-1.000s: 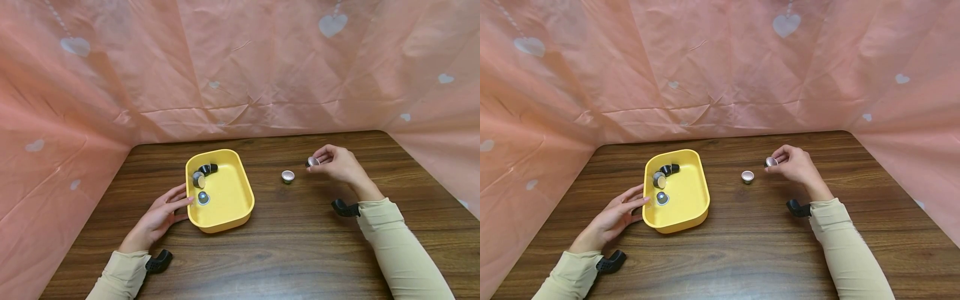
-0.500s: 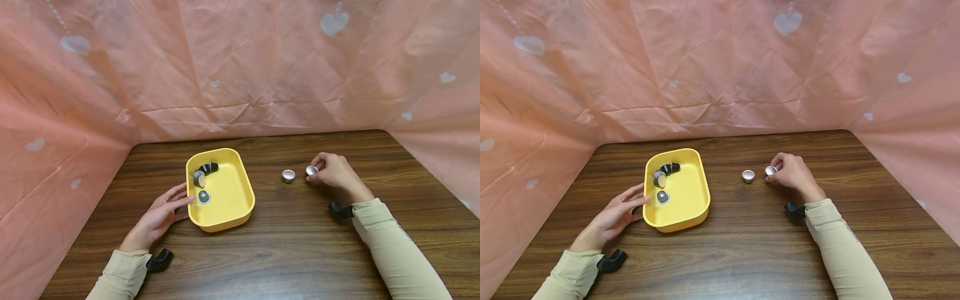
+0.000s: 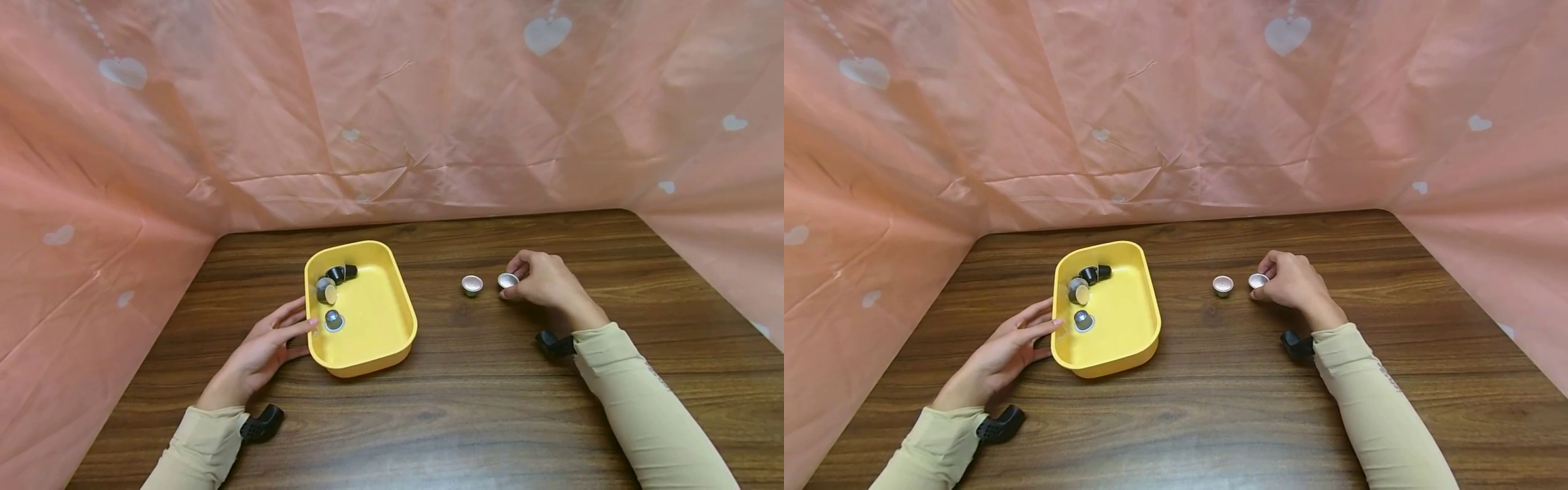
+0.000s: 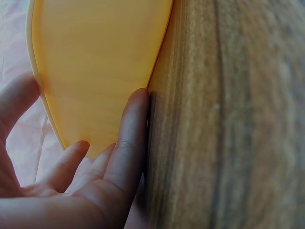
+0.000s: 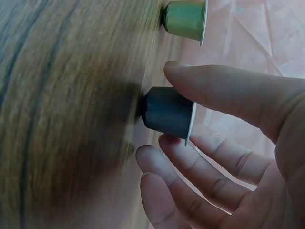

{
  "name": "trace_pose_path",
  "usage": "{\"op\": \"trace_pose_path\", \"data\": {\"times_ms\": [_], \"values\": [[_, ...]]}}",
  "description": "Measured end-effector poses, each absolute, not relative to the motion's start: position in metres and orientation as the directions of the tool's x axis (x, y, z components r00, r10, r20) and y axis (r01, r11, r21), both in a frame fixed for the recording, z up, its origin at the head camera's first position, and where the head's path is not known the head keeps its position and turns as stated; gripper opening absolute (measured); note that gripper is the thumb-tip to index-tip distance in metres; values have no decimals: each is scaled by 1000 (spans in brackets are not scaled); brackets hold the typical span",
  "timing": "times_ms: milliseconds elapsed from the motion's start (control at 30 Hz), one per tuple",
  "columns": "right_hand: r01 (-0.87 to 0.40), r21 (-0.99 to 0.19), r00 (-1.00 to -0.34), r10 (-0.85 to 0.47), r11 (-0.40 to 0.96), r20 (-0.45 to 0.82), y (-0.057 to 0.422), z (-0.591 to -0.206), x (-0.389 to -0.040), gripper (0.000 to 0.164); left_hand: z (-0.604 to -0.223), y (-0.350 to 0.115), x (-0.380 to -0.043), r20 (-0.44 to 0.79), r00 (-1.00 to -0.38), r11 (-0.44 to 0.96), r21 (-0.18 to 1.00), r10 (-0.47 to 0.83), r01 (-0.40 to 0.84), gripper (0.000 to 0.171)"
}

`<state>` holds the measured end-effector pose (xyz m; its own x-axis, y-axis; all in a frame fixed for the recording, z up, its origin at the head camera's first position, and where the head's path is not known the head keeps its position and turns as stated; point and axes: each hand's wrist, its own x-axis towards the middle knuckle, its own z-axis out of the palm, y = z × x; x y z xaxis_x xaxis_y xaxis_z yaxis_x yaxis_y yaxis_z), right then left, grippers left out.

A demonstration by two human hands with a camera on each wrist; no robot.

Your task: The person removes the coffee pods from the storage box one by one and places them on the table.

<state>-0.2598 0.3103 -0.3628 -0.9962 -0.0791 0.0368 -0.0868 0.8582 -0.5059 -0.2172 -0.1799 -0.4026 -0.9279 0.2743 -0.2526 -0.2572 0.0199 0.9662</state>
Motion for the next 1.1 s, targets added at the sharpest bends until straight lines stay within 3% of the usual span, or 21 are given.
{"op": "trace_pose_path", "data": {"times_ms": [867,1100], "values": [[-38,-471,-999,-47,881,-7,309,-357,-255,53,-403,-180,-216,-250,-929,17,967,273,-255,74],[-20,-478,-999,-3,878,36,311,-348,-251,58,-403,-179,-216,-245,-931,6,967,272,-253,73]]}}
